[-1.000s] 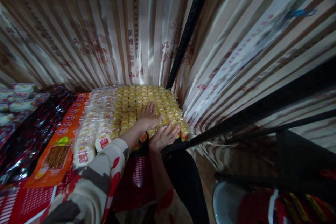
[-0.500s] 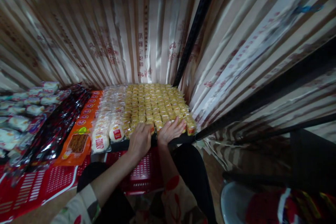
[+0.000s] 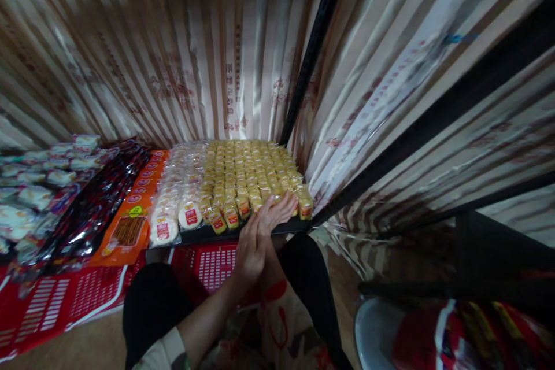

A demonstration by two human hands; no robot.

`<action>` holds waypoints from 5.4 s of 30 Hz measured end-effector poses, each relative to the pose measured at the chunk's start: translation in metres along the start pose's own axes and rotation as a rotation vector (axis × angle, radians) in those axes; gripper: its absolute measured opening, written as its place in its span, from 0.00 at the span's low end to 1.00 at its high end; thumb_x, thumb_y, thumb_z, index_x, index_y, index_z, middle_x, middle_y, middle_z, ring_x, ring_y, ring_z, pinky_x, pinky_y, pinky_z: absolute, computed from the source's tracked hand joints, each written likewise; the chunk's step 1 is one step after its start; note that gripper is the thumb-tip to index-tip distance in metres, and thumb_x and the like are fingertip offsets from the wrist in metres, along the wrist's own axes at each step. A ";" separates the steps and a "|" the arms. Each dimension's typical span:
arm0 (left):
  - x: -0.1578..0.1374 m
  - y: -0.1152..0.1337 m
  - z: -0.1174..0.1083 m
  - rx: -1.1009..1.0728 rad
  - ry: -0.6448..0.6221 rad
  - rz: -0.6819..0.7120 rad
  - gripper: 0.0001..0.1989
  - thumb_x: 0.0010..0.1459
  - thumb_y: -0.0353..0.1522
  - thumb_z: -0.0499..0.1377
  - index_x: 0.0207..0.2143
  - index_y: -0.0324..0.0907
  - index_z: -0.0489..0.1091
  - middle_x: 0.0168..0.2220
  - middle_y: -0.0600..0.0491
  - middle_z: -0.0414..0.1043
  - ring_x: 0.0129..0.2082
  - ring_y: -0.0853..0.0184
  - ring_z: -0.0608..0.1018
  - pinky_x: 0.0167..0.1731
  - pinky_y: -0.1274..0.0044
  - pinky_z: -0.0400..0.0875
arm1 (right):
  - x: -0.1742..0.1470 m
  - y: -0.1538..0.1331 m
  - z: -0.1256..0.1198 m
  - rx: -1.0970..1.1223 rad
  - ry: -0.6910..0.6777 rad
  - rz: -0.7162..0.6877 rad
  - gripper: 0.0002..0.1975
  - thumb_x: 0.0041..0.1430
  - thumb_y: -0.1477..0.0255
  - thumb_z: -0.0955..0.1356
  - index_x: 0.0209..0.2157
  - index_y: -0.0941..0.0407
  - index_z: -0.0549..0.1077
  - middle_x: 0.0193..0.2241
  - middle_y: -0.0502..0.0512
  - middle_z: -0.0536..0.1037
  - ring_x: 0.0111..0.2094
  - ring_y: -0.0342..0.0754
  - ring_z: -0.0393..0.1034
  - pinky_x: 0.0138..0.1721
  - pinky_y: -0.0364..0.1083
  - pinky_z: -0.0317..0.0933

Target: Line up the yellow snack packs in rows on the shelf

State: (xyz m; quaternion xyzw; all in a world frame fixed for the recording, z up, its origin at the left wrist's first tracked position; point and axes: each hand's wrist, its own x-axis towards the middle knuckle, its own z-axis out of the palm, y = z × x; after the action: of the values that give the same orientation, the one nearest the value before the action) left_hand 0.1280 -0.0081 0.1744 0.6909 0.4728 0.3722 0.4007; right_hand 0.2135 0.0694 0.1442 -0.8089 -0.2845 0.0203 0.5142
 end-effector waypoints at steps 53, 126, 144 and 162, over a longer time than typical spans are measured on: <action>0.003 -0.027 0.017 -0.120 0.148 -0.153 0.26 0.59 0.33 0.45 0.59 0.34 0.54 0.62 0.43 0.51 0.63 0.64 0.52 0.62 0.67 0.45 | 0.023 -0.048 -0.043 -0.179 -0.633 -1.015 0.12 0.57 0.75 0.65 0.41 0.51 0.76 0.39 0.54 0.75 0.46 0.52 0.59 0.46 0.50 0.59; -0.001 -0.076 -0.055 0.249 0.547 0.029 0.19 0.55 0.28 0.52 0.51 0.38 0.60 0.47 0.43 0.65 0.49 0.60 0.68 0.49 0.64 0.65 | -0.068 -0.019 -0.017 -0.179 -0.430 -0.783 0.19 0.61 0.70 0.60 0.53 0.56 0.65 0.45 0.60 0.69 0.44 0.49 0.67 0.39 0.44 0.65; 0.008 -0.075 -0.055 0.191 0.496 -0.152 0.14 0.54 0.34 0.53 0.44 0.39 0.63 0.39 0.47 0.69 0.39 0.62 0.73 0.41 0.67 0.69 | -0.073 -0.016 -0.011 -0.214 -0.410 -0.729 0.20 0.61 0.70 0.59 0.53 0.58 0.64 0.50 0.62 0.69 0.48 0.50 0.67 0.42 0.45 0.65; 0.010 -0.080 -0.061 0.335 0.480 0.127 0.08 0.53 0.33 0.56 0.36 0.43 0.62 0.40 0.47 0.72 0.41 0.63 0.75 0.41 0.71 0.70 | -0.074 -0.001 -0.017 0.009 -0.342 -0.637 0.21 0.60 0.68 0.60 0.54 0.60 0.61 0.48 0.64 0.69 0.48 0.49 0.66 0.45 0.47 0.65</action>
State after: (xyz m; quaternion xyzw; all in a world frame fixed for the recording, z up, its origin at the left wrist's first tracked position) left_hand 0.0480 0.0321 0.1274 0.6677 0.5649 0.4660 0.1338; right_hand 0.1563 0.0201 0.1331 -0.6621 -0.6042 -0.0047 0.4434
